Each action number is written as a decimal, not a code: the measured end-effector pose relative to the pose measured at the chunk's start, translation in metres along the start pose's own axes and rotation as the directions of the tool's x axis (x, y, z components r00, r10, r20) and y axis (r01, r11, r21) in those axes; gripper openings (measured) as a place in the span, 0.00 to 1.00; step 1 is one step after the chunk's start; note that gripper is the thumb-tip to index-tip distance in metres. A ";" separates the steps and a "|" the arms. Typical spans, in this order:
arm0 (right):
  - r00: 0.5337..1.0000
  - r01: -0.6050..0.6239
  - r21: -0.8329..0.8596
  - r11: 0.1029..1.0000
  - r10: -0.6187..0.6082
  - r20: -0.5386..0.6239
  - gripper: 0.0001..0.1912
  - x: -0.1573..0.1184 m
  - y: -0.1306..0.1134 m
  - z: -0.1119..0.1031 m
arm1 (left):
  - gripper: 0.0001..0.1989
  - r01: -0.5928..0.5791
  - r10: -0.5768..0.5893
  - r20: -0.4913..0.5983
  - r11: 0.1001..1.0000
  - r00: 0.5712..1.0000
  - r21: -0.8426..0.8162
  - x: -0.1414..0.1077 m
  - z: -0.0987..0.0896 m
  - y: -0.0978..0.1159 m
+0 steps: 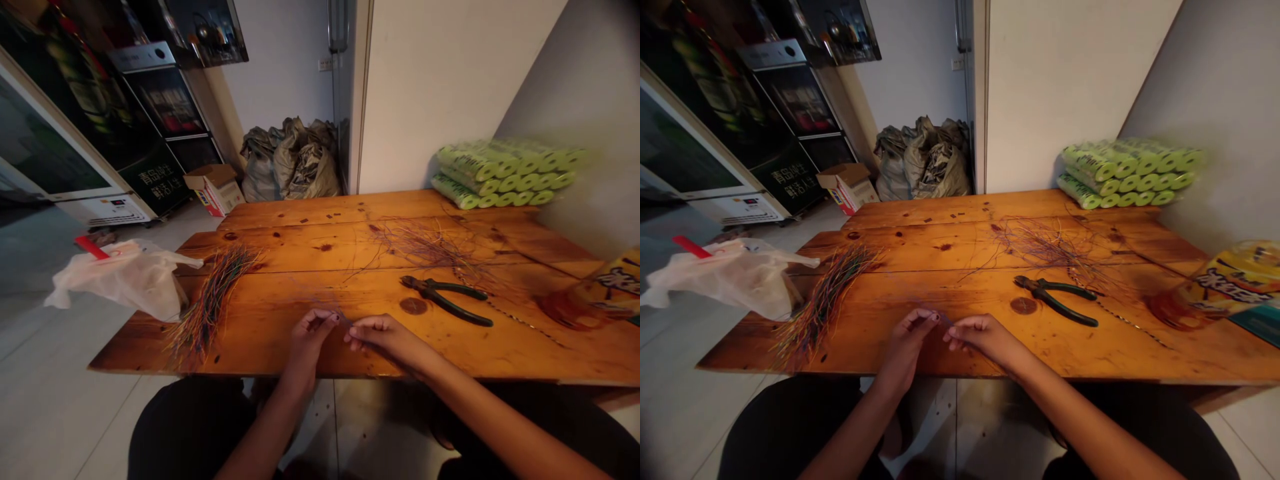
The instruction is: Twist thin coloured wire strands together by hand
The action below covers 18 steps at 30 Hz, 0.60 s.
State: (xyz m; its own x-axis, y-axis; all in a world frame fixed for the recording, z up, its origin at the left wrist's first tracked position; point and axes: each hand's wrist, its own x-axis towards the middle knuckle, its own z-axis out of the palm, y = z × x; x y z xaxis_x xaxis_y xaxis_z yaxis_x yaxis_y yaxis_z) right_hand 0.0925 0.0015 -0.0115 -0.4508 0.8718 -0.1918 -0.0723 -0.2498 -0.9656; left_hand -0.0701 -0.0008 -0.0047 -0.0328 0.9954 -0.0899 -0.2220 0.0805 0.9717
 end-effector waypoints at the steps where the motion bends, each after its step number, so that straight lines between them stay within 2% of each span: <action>1: 1.000 0.010 -0.019 1.000 -0.010 0.002 0.15 0.000 -0.001 -0.001 | 0.08 -0.003 0.003 -0.003 1.000 1.000 -0.025 0.000 0.000 0.001; 7: 0.993 0.105 -0.151 0.983 -0.111 -0.030 0.14 0.000 -0.006 -0.003 | 0.14 0.003 0.001 0.029 0.988 1.000 -0.154 0.000 -0.001 0.007; 11: 0.988 0.131 -0.173 0.976 -0.144 -0.063 0.13 -0.002 -0.011 -0.002 | 0.14 0.000 -0.001 -0.005 0.979 1.000 -0.206 0.006 -0.008 0.008; 15: 0.990 0.120 -0.158 0.980 -0.130 -0.056 0.12 -0.005 -0.014 -0.002 | 0.12 0.020 -0.026 -0.022 0.969 0.999 -0.245 0.018 -0.023 0.008; 18: 0.997 0.081 -0.143 0.986 -0.083 -0.008 0.12 -0.005 -0.013 -0.003 | 0.13 0.041 -0.041 0.006 0.953 0.999 -0.299 0.026 -0.036 0.012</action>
State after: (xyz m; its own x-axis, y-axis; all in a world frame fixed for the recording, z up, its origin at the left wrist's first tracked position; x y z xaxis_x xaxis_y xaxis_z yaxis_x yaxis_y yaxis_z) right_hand 0.0989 0.0016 0.0013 -0.4361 0.8928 -0.1124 0.0198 -0.1154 -0.9931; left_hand -0.1085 0.0242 -0.0037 -0.0174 0.9915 -0.1287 -0.5041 0.1025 0.8576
